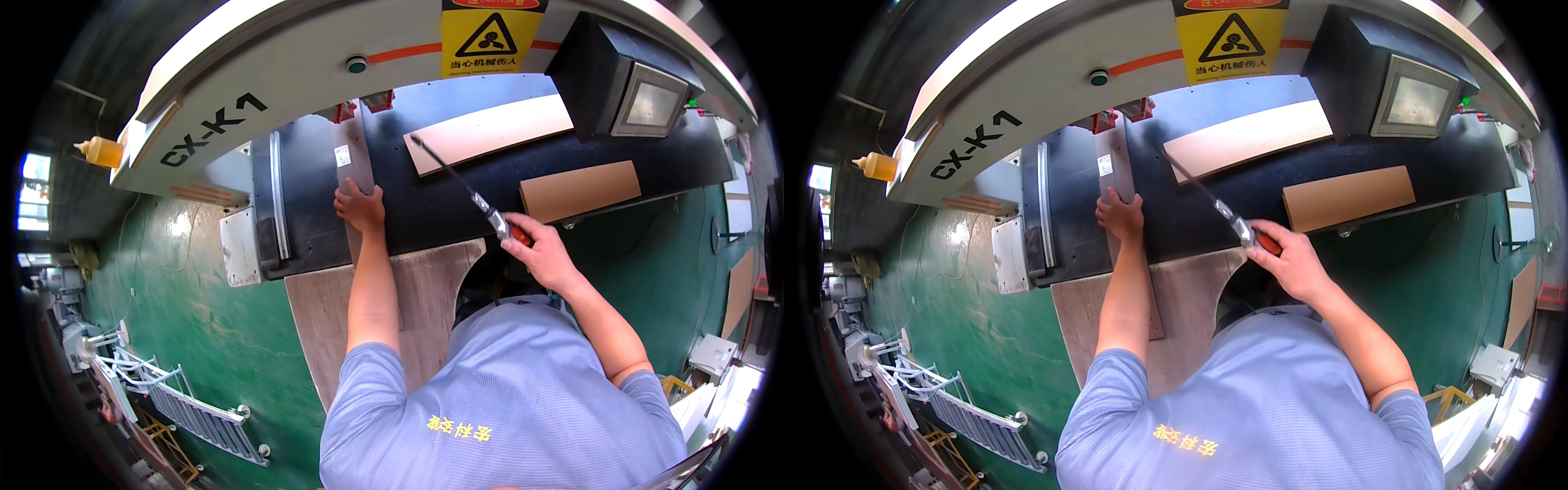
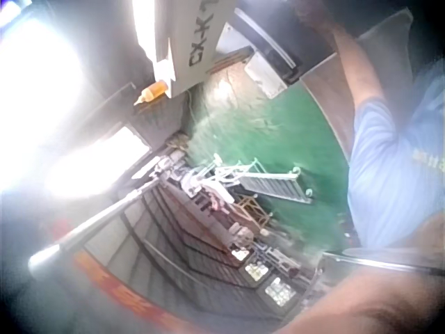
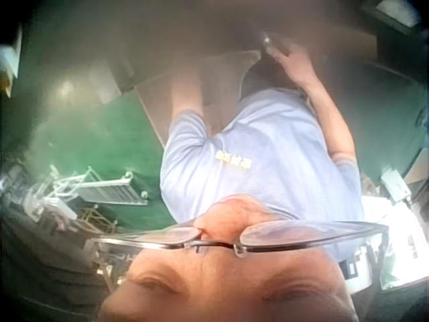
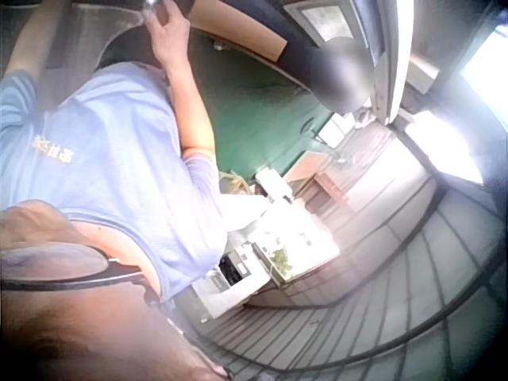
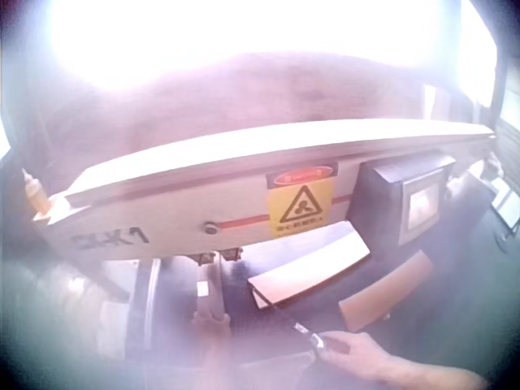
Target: The person positions a wooden board on a boring machine, activates the pneumatic clamps and drills, and then removes the board. They use an air nozzle to clean the surface and a tape measure to check the board's length.
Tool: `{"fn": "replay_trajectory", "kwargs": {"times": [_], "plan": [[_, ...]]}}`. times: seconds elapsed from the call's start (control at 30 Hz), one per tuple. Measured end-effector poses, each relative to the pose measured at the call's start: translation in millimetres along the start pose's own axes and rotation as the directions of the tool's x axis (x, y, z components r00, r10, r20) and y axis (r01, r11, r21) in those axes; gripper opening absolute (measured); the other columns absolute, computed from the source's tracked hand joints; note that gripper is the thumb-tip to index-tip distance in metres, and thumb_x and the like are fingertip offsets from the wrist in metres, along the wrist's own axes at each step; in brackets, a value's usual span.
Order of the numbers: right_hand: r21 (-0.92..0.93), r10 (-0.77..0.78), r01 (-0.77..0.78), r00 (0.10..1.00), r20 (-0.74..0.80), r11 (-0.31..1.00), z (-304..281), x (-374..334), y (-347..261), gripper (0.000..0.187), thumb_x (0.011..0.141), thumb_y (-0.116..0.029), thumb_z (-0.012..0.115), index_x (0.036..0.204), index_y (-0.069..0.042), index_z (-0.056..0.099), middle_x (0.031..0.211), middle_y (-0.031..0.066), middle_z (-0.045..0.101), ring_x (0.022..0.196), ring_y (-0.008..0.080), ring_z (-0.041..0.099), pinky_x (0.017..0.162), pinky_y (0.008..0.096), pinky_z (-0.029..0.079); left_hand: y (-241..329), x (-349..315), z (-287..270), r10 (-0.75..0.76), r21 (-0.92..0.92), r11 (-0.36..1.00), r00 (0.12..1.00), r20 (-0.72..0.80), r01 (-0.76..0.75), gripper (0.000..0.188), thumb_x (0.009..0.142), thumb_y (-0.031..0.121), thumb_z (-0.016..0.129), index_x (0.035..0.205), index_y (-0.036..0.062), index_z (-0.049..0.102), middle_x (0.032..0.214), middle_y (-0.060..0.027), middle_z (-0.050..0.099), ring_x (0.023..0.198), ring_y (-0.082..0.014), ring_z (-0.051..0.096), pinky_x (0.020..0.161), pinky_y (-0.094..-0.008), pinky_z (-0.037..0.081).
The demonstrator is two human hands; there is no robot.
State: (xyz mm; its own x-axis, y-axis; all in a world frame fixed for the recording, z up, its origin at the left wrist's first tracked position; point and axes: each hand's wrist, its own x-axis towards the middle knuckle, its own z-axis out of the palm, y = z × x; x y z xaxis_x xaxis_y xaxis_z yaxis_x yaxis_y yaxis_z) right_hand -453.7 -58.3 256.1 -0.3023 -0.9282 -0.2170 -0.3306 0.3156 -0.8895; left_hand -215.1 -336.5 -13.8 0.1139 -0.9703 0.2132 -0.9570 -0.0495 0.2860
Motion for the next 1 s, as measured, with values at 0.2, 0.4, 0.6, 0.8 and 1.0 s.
{"fn": "replay_trajectory", "kwargs": {"times": [0.2,0.4,0.6,0.8,1.0], "plan": [[0.092,-0.193,0.201,0.977,-0.085,0.975,12.3,35.6,-69.6,0.050,0.095,-0.017,0.080,0.139,0.001,0.064,0.098,0.0043,0.069,0.087,0.0099,0.060,0.084,0.0257,0.051,-8.1,0.0,4.9,-0.015,0.002,1.000,1.000,0.003,0.015,0.081,0.079,0.052,0.080,0.148,0.0162,0.058,0.147,-0.0223,0.050,0.133,-0.0436,0.048,0.109,-0.0580,0.041],[0.073,-0.147,0.154,0.985,-0.089,0.985,27.8,52.5,-79.8,0.053,0.096,-0.018,0.081,0.142,0.003,0.062,0.096,0.0014,0.066,0.085,0.0087,0.053,0.080,0.0233,0.049,0.8,1.0,-5.3,-0.015,-0.014,1.000,1.000,0.018,0.016,0.079,0.081,0.050,0.081,0.148,0.0154,0.057,0.147,-0.0224,0.049,0.132,-0.0423,0.048,0.109,-0.0559,0.042],[0.013,-0.180,0.183,0.977,-0.118,0.983,31.9,68.6,-80.9,0.052,0.096,-0.019,0.080,0.140,0.002,0.064,0.096,0.0034,0.068,0.085,0.0096,0.055,0.083,0.0245,0.049,2.1,0.2,-9.7,-0.042,-0.022,0.999,0.999,0.017,0.042,0.079,0.080,0.047,0.082,0.148,0.0163,0.057,0.148,-0.0219,0.048,0.133,-0.0415,0.047,0.109,-0.0554,0.041],[0.032,-0.135,0.139,0.986,-0.095,0.990,28.3,80.9,-77.9,0.050,0.095,-0.017,0.079,0.139,0.001,0.064,0.094,0.0018,0.065,0.084,0.0098,0.053,0.081,0.0247,0.049,1.3,-0.9,-10.8,-0.051,-0.063,0.997,0.998,0.031,0.053,0.079,0.080,0.047,0.082,0.148,0.0161,0.058,0.148,-0.0210,0.048,0.133,-0.0410,0.046,0.109,-0.0552,0.041],[-0.044,-0.212,0.209,0.976,-0.054,0.977,13.8,86.9,-61.4,0.047,0.098,-0.019,0.076,0.139,-0.001,0.065,0.090,-0.0010,0.064,0.076,0.0072,0.052,0.072,0.0224,0.047,-2.4,-1.7,-7.9,-0.042,-0.060,0.997,0.999,0.009,0.043,0.078,0.080,0.049,0.080,0.148,0.0159,0.058,0.147,-0.0208,0.048,0.133,-0.0414,0.046,0.109,-0.0556,0.040]]}}
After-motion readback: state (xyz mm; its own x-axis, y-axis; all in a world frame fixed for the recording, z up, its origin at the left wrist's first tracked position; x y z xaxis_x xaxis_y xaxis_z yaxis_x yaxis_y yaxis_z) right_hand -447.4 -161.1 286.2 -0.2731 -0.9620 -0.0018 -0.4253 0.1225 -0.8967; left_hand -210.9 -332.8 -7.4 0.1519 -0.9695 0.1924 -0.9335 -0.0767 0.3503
